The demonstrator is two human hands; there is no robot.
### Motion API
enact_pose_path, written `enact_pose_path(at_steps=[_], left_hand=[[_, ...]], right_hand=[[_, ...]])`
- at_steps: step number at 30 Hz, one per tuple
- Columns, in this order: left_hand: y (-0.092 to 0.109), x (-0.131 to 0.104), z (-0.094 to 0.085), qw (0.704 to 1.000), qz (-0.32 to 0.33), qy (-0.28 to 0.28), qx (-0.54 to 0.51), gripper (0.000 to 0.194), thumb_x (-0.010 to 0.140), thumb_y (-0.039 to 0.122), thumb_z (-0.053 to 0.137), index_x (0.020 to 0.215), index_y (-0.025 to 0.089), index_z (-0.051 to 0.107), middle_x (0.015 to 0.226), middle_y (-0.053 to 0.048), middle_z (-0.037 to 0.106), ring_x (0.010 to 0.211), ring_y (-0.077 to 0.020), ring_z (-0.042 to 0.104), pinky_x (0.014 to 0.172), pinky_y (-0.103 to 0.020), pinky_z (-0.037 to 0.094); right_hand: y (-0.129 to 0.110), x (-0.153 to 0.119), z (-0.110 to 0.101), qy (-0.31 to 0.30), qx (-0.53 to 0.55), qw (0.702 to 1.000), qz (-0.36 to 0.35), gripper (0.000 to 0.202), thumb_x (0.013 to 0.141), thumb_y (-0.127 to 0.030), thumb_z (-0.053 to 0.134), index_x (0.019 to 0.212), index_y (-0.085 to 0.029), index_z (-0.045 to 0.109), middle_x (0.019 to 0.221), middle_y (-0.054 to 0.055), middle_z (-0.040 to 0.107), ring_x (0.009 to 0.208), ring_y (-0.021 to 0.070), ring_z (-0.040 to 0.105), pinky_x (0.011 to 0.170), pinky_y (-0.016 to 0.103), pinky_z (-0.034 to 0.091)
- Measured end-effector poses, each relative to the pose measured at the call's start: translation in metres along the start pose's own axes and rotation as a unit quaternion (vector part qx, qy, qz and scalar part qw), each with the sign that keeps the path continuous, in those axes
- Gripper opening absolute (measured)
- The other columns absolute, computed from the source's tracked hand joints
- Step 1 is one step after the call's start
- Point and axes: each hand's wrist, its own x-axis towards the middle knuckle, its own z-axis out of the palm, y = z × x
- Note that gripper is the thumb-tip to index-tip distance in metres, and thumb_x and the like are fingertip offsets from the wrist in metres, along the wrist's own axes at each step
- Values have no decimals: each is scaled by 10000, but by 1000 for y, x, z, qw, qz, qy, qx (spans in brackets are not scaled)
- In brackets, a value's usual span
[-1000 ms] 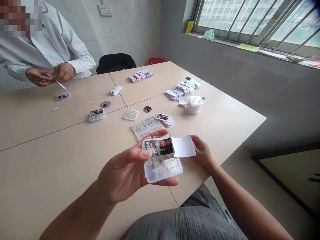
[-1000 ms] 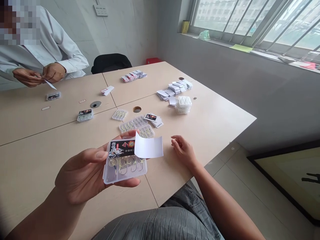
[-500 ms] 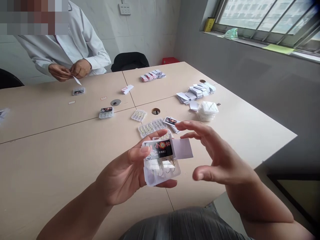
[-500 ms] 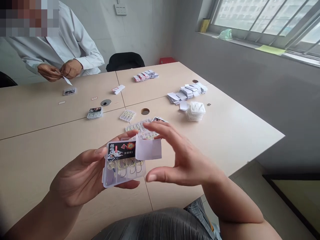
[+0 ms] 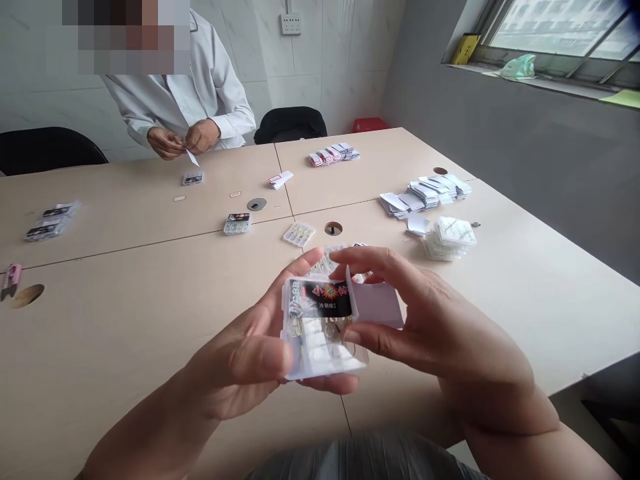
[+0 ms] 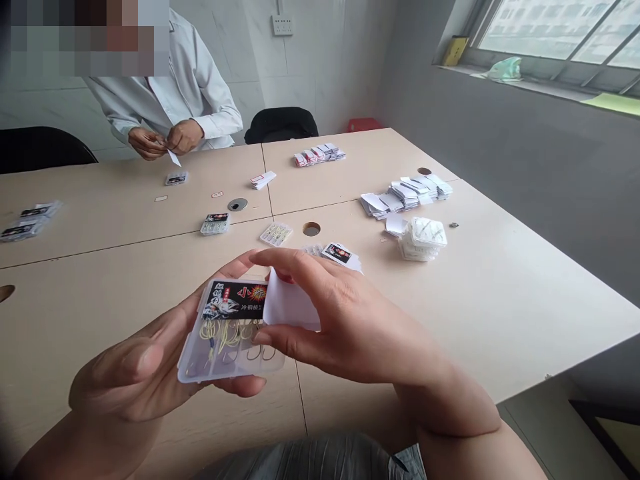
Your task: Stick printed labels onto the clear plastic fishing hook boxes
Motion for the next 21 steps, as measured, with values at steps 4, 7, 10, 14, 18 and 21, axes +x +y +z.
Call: enact_pose_path(at_steps=[4,7,10,14,18,21], left_hand=[[-2,-1,-3,1000,-20,5,17,833,729,255,888,1444,467,518,1614,3,406,1150,-229,666,876,-328,634],[-4,-3,-2,999,-40,16,34,1085,644,231,942,1505,547,363,1668,1,310,1143,-248,683,853,-312,632],[-9,-5,4,996,-20,55,69,1179,612,254,959,1534,551,288,1651,-27,342,1101,-253,704,845,-302,625],[-15,-5,10,994,10,40,101,976,681,217,919,1452,572,438,1539,4,479,1028,-205,714,820,-276,621],[-14,-5,15,993,32,29,107,833,714,133,882,1361,545,558,1436,38,540,1020,-178,699,855,-295,630],[-13,-7,19,993,34,27,106,790,733,117,863,1350,521,580,1365,32,585,1031,-188,695,867,-306,629]], right_hand=[[0,-4,-1,0,24,999,32,546,943,-477,670,1401,-272,458,1173,56,700,1009,205,703,832,293,600],[-1,-8,-3,3,22,999,41,538,938,-499,667,1391,-288,470,1147,54,701,992,214,707,798,304,607],[-3,-12,-4,14,10,999,30,526,947,-481,661,1394,-288,463,1188,63,688,999,220,706,808,316,609],[-6,-13,-4,23,-3,1000,11,512,951,-460,664,1386,-286,460,1209,67,680,1017,225,700,878,337,597],[-8,-14,-3,20,-12,1000,4,492,956,-459,656,1372,-279,467,1182,54,688,983,205,698,883,314,591],[-10,-16,-4,19,-23,1000,11,463,946,-445,673,1340,-291,485,1168,47,694,958,209,696,873,326,595]])
